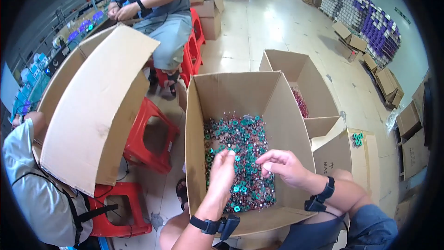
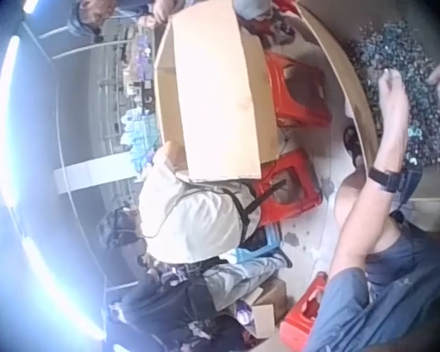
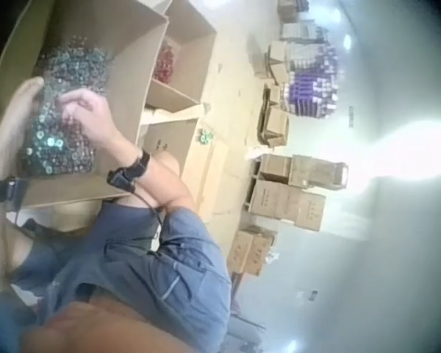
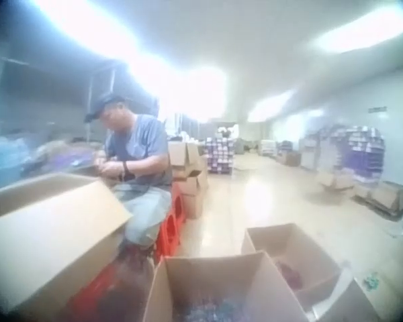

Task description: Sorting and inspecting green and red plastic ring-like parts from a large cardboard box on a factory floor.

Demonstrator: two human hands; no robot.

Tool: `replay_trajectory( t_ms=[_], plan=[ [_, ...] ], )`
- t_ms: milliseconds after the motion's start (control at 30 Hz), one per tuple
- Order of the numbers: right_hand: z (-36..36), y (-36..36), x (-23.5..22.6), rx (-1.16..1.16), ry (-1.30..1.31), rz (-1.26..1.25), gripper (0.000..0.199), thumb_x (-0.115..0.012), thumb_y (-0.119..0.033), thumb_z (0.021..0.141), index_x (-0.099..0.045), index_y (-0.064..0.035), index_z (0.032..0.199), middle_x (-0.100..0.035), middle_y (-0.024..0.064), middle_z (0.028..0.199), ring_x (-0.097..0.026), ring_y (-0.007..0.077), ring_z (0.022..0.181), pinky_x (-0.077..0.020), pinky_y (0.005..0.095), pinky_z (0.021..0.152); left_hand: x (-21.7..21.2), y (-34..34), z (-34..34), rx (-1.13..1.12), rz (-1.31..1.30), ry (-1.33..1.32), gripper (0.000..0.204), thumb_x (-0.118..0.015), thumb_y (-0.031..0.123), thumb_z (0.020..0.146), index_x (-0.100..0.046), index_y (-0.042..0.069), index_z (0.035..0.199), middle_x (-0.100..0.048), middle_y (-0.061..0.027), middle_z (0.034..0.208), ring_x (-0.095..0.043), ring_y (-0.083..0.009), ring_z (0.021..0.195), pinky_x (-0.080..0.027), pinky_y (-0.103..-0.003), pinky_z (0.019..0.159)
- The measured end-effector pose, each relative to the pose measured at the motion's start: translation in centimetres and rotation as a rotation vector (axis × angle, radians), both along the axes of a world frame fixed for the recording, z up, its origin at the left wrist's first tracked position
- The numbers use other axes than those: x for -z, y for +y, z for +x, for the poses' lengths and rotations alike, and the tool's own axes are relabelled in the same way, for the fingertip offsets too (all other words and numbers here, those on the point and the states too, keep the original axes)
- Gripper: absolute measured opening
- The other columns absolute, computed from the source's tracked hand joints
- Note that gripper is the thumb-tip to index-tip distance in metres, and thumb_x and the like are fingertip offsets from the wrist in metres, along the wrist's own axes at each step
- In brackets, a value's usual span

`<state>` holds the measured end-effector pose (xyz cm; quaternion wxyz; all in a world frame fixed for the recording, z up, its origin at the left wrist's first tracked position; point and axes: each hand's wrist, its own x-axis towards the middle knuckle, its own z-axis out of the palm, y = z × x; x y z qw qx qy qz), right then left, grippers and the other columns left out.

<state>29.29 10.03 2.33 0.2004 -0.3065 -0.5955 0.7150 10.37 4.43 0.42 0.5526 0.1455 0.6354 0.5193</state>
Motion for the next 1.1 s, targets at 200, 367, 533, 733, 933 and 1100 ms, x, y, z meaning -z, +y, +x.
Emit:
replay_trajectory(
  t_ms=[200,367,533,733,933,1100],
  plan=[
    [1.5,1.0,-1.1,0.113,0.247,-0.070,0.018,-0.058,-0.004,0.090,-0.066,0.0010,0.106,-0.063,0.0084,0.092,-0.061,0.0147,0.085,-0.0496,0.0291,0.078,0.8,0.5,1.9,0.101,0.160,-0.652,0.035,-0.046,0.014,0.100,-0.045,-0.001,0.132,-0.058,-0.0191,0.122,-0.062,-0.0330,0.106,-0.055,-0.041,0.089],
    [1.7,2.4,-1.5,0.313,-0.153,1.050,0.030,-0.076,-0.019,0.077,-0.070,-0.0080,0.104,-0.062,0.0116,0.102,-0.060,0.0261,0.099,-0.0488,0.0373,0.085,-0.1,1.1,3.1,0.085,0.263,-0.282,0.041,-0.053,-0.002,0.094,-0.043,-0.003,0.134,-0.061,-0.0170,0.120,-0.064,-0.0239,0.101,-0.058,-0.029,0.079],
    [1.1,1.9,1.6,0.342,-0.110,0.810,0.019,-0.076,-0.014,0.079,-0.071,-0.0063,0.095,-0.067,0.0080,0.090,-0.066,0.0188,0.076,-0.0535,0.0297,0.068,0.4,1.1,3.8,0.109,0.344,-0.176,0.034,-0.061,-0.004,0.089,-0.056,-0.005,0.122,-0.063,-0.0175,0.118,-0.065,-0.0190,0.098,-0.056,-0.031,0.084],
    [1.1,2.1,1.2,0.290,-0.132,0.436,0.014,-0.070,-0.014,0.085,-0.066,-0.0012,0.088,-0.069,0.0090,0.087,-0.066,0.0179,0.075,-0.0520,0.0319,0.065,0.5,0.7,3.5,0.091,0.314,-0.224,0.033,-0.061,-0.007,0.088,-0.057,-0.005,0.120,-0.064,-0.0195,0.116,-0.065,-0.0214,0.100,-0.057,-0.035,0.087],
    [1.2,2.5,3.3,0.141,0.115,-0.284,0.018,-0.061,-0.026,0.095,-0.061,-0.0102,0.087,-0.057,-0.0050,0.071,-0.051,0.0025,0.063,-0.0399,0.0176,0.055,0.5,0.1,3.5,0.124,0.336,-0.254,0.030,-0.062,-0.003,0.089,-0.060,-0.003,0.119,-0.066,-0.0178,0.113,-0.066,-0.0229,0.097,-0.056,-0.039,0.087],
    [1.3,2.7,3.3,0.117,0.123,-0.327,0.019,-0.062,-0.026,0.095,-0.061,-0.0092,0.086,-0.057,-0.0050,0.072,-0.052,0.0025,0.065,-0.0403,0.0185,0.055,0.4,0.0,3.3,0.107,0.340,-0.265,0.029,-0.064,-0.003,0.088,-0.061,-0.003,0.117,-0.067,-0.0154,0.107,-0.066,-0.0218,0.094,-0.056,-0.038,0.086]
  ],
)
